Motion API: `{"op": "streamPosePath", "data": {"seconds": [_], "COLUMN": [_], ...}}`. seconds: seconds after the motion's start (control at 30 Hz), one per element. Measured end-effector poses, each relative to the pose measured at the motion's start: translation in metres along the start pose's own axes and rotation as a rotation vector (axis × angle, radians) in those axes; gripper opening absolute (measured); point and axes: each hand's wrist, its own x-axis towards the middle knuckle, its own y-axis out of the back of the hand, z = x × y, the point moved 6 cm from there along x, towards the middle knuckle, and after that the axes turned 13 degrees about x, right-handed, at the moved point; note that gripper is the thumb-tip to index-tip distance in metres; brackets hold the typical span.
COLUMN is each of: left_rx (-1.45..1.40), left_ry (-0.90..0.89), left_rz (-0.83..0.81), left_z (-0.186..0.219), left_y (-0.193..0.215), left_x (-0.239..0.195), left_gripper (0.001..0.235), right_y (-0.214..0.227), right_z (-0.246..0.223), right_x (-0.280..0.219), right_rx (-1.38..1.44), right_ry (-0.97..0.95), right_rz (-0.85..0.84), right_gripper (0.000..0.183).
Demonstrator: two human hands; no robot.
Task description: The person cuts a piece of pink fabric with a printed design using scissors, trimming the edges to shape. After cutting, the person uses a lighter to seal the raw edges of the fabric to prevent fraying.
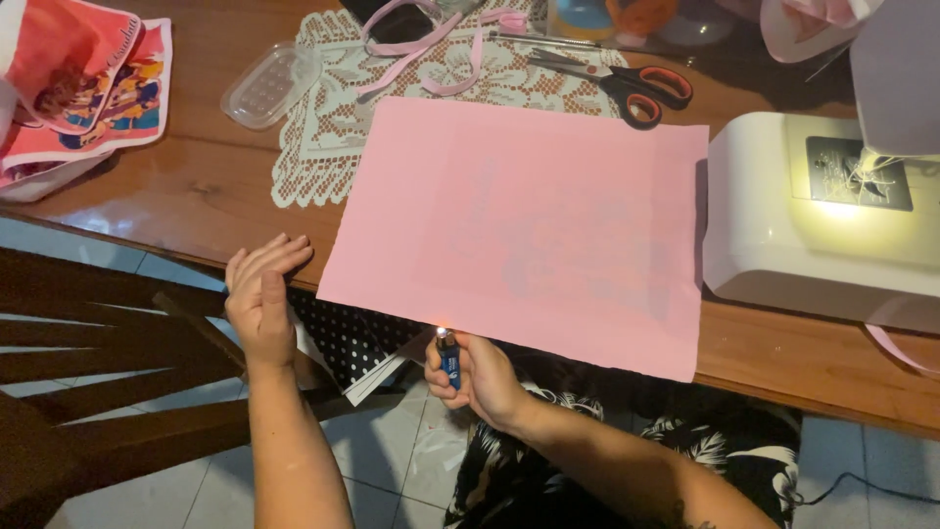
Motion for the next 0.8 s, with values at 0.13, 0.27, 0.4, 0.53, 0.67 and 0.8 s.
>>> {"op": "streamPosePath", "data": {"seconds": [0.13, 0.27, 0.4, 0.53, 0.67, 0.8], "left_rx": [-0.002, 0.001, 0.002, 0.000, -0.002, 0.004], "left_ry": [0.005, -0.004, 0.006, 0.022, 0.009, 0.002], "left_rz": [0.004, 0.002, 0.007, 0.004, 0.007, 0.005], "left_z": [0.002, 0.001, -0.001, 0.000, 0.001, 0.002], "left_y": [0.001, 0.000, 0.000, 0.000, 0.000, 0.000], "left_x": [0.000, 0.000, 0.000, 0.000, 0.000, 0.000], "left_gripper": [0.050, 0.051, 0.051, 0.051, 0.051, 0.051], "right_y": [0.001, 0.003, 0.004, 0.004, 0.003, 0.005], "right_z": [-0.002, -0.002, -0.002, -0.005, -0.007, -0.008], "right_x": [-0.002, -0.003, -0.006, -0.010, -0.013, -0.015], "right_rx": [0.000, 0.003, 0.009, 0.011, 0.009, 0.018], "right_ry": [0.009, 0.004, 0.010, 0.008, 0.000, -0.001], "right_rz": [-0.001, -0.005, 0.004, 0.009, 0.004, 0.008], "right_gripper": [0.044, 0.044, 0.044, 0.043, 0.042, 0.042]}}
